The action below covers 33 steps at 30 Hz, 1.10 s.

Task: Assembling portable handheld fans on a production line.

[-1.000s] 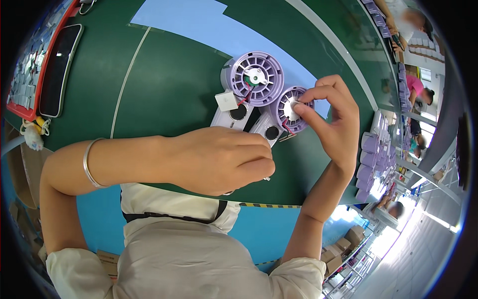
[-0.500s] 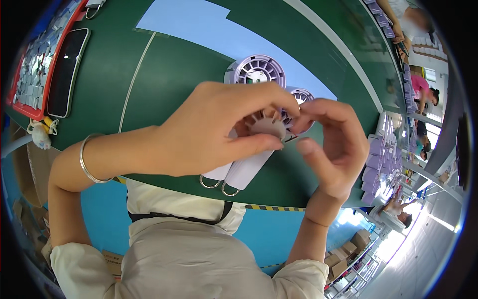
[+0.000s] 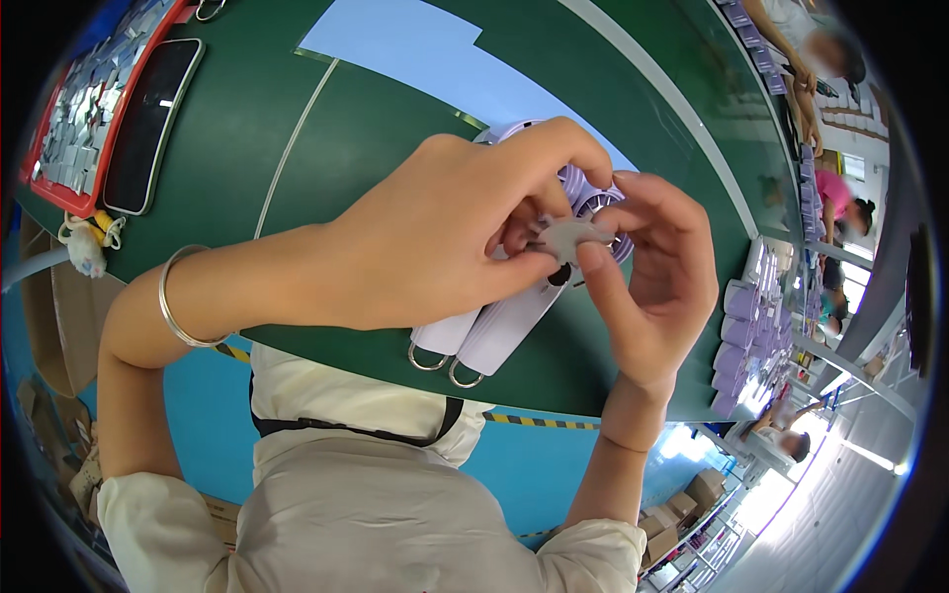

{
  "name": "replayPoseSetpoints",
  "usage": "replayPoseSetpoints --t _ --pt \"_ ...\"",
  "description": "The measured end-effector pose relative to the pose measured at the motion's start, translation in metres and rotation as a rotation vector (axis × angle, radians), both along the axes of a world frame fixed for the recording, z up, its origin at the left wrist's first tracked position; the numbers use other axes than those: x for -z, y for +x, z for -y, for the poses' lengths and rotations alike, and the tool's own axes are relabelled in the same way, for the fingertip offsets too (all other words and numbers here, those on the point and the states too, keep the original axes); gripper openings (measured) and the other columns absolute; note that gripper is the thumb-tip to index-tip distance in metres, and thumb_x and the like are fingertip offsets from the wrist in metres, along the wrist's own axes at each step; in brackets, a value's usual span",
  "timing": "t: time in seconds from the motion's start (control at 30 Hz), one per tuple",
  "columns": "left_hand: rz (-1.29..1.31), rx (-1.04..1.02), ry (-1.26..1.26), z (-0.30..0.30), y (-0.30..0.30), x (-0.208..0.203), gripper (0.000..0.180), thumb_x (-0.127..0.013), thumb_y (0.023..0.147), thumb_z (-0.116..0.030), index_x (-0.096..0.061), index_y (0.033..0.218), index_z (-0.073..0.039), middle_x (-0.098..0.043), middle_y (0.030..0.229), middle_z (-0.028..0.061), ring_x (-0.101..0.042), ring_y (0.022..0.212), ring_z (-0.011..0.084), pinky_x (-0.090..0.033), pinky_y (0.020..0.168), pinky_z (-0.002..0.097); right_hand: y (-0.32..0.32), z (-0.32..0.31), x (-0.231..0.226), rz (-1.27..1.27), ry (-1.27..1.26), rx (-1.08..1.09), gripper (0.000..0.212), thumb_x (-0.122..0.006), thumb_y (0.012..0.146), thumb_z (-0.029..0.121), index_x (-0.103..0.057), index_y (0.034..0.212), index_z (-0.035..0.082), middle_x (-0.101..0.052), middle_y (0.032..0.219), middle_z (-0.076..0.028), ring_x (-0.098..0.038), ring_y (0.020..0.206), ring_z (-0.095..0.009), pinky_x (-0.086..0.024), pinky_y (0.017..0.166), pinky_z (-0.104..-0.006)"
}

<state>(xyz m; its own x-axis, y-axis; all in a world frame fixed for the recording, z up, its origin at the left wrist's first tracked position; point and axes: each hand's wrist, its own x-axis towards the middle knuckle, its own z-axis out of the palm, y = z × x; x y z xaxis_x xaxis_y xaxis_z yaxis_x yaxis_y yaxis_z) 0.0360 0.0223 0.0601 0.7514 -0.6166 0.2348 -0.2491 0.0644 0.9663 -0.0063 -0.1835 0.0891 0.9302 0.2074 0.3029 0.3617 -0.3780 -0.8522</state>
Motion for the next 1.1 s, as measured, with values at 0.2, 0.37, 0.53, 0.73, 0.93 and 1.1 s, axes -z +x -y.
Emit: replayPoseSetpoints --t 0.2,0.37,0.53,0.73,0.93,1.1 --pt "-0.065 -0.043 -0.017 -0.007 0.016 -0.004 0.053 -0.074 0.08 0.0 -0.052 0.128 -0.005 -0.066 0.101 0.0033 -0.057 0.079 0.0102 -0.047 0.069 0.0238 0.008 -0.001 -0.006 0.142 -0.22 -0.013 0.029 -0.068 0.082 -0.006 -0.068 0.111 -0.003 -0.071 0.097 -0.01 -0.063 0.081 -0.017 -0.05 0.075 -0.028" --pt "0.33 -0.178 0.018 -0.012 0.04 0.009 0.071 -0.078 0.075 -0.008 -0.047 0.139 -0.006 -0.054 0.134 0.0079 -0.052 0.119 0.0178 -0.045 0.094 0.0326 0.024 -0.003 0.006 0.124 -0.149 0.155 0.021 -0.07 0.083 -0.004 -0.07 0.104 -0.003 -0.07 0.095 -0.011 -0.065 0.085 -0.018 -0.051 0.079 -0.0287" --pt "0.39 -0.094 0.017 0.004 0.033 0.038 0.081 -0.078 0.074 -0.009 -0.042 0.146 -0.006 -0.05 0.14 0.0139 -0.049 0.13 0.0316 -0.041 0.109 0.0405 0.029 -0.007 0.01 0.052 -0.134 0.129 0.021 -0.074 0.083 -0.001 -0.072 0.103 0.0 -0.07 0.093 -0.008 -0.064 0.094 -0.018 -0.05 0.082 -0.029" --pt "0.32 -0.149 0.094 0.011 0.019 0.051 0.073 -0.078 0.075 -0.008 -0.045 0.141 -0.004 -0.051 0.139 0.0154 -0.053 0.125 0.0336 -0.045 0.105 0.0407 0.031 -0.007 0.018 0.083 -0.231 0.14 0.021 -0.075 0.082 0.0 -0.074 0.102 0.004 -0.071 0.092 -0.007 -0.063 0.097 -0.02 -0.051 0.08 -0.0294" --pt "0.346 -0.195 0.094 0.012 0.018 0.052 0.072 -0.078 0.075 -0.007 -0.046 0.139 -0.003 -0.053 0.137 0.0151 -0.054 0.124 0.0341 -0.046 0.104 0.0408 0.034 -0.003 0.013 0.084 -0.221 0.116 0.019 -0.075 0.082 0.0 -0.075 0.101 0.003 -0.072 0.091 -0.007 -0.062 0.098 -0.021 -0.051 0.078 -0.0295" --pt "0.363 -0.202 0.082 0.012 0.018 0.053 0.073 -0.079 0.074 -0.007 -0.046 0.139 -0.004 -0.053 0.137 0.0152 -0.054 0.124 0.0346 -0.047 0.103 0.0412 0.033 -0.007 0.017 0.085 -0.176 0.132 0.019 -0.074 0.083 0.0 -0.075 0.102 0.003 -0.072 0.09 -0.006 -0.062 0.097 -0.022 -0.051 0.078 -0.0296"
